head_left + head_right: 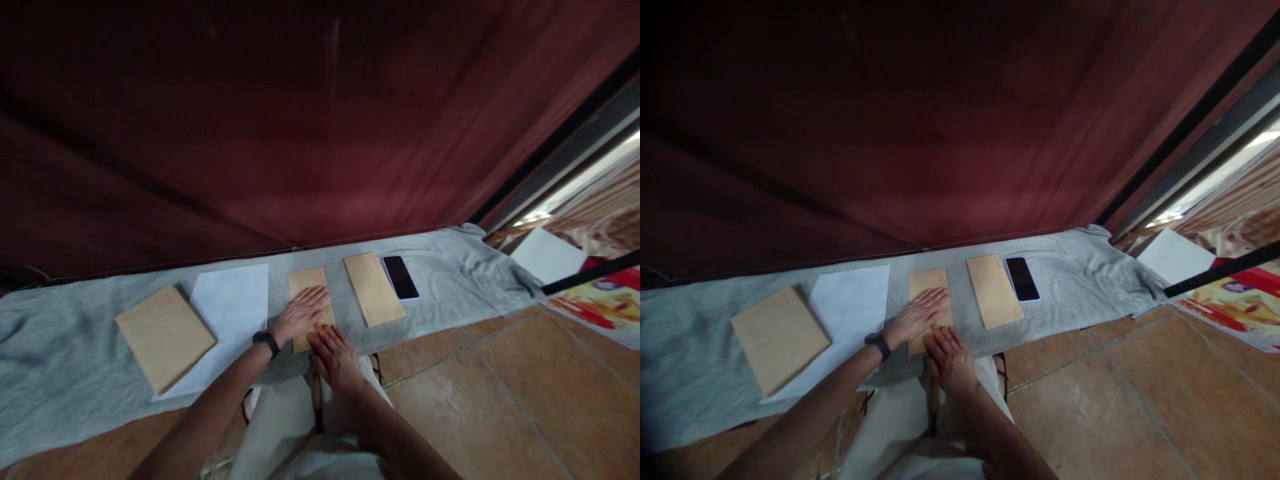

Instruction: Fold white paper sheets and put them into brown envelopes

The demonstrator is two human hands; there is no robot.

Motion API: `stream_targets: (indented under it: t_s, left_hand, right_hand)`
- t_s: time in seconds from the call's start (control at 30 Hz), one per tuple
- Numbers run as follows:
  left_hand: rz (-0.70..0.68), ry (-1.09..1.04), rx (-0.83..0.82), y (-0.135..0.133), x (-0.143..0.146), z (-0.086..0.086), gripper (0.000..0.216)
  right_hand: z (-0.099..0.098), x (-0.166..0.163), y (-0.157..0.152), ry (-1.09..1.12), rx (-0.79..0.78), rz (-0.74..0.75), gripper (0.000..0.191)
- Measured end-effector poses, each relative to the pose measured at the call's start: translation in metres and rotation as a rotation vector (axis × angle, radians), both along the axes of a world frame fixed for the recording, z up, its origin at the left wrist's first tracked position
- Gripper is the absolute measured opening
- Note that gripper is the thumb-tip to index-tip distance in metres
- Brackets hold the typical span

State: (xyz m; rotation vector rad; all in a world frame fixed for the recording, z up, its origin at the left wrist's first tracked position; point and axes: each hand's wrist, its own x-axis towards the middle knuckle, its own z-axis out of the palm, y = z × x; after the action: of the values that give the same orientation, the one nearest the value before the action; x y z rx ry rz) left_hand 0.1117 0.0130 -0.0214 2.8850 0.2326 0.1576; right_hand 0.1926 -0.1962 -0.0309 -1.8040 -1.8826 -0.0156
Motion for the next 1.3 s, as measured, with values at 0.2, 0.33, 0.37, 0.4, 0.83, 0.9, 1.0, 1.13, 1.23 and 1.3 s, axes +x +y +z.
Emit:
stream_targets:
  t_s: [0.2,0.33,0.37,0.4,0.83,0.9,1.0,1.13,1.23,1.3]
  left_hand:
    - [0.002,-0.003,-0.028,-0.021,-0.017,0.002,0.057]
    - [0.015,-0.033,-0.031,-0.036,-0.032,0.000,0.055]
    - [0.024,-0.036,-0.030,-0.041,-0.036,0.000,0.056]
    - [0.035,-0.038,-0.027,-0.046,-0.040,0.000,0.057]
    - [0.194,-0.041,0.133,-0.122,-0.095,0.006,0.072]
    - [0.234,-0.041,0.155,-0.129,-0.099,0.004,0.072]
    - [0.278,-0.038,0.186,-0.137,-0.099,0.001,0.072]
    - [0.323,-0.041,0.198,-0.142,-0.098,-0.001,0.071]
    - [0.355,-0.051,0.182,-0.146,-0.102,-0.001,0.071]
    - [0.374,-0.057,0.173,-0.148,-0.104,0.000,0.072]
  right_hand:
    - [-0.002,-0.001,-0.001,0.030,0.013,-0.009,0.051]
    - [-0.003,-0.001,-0.003,0.093,0.048,-0.005,0.049]
    - [-0.003,0.000,-0.004,0.111,0.059,-0.005,0.047]
    - [-0.003,0.000,-0.004,0.131,0.068,-0.003,0.045]
    - [-0.001,0.001,-0.009,0.155,0.069,0.031,0.044]
    - [0.000,-0.005,-0.016,0.102,0.023,0.047,0.048]
    - [-0.001,-0.010,-0.029,0.024,-0.034,0.017,0.053]
    - [-0.002,-0.002,-0.044,-0.007,-0.025,-0.092,0.051]
    - [-0.002,0.011,-0.052,0.001,-0.001,-0.143,0.050]
    - [0.000,0.015,-0.054,0.002,-0.002,-0.154,0.049]
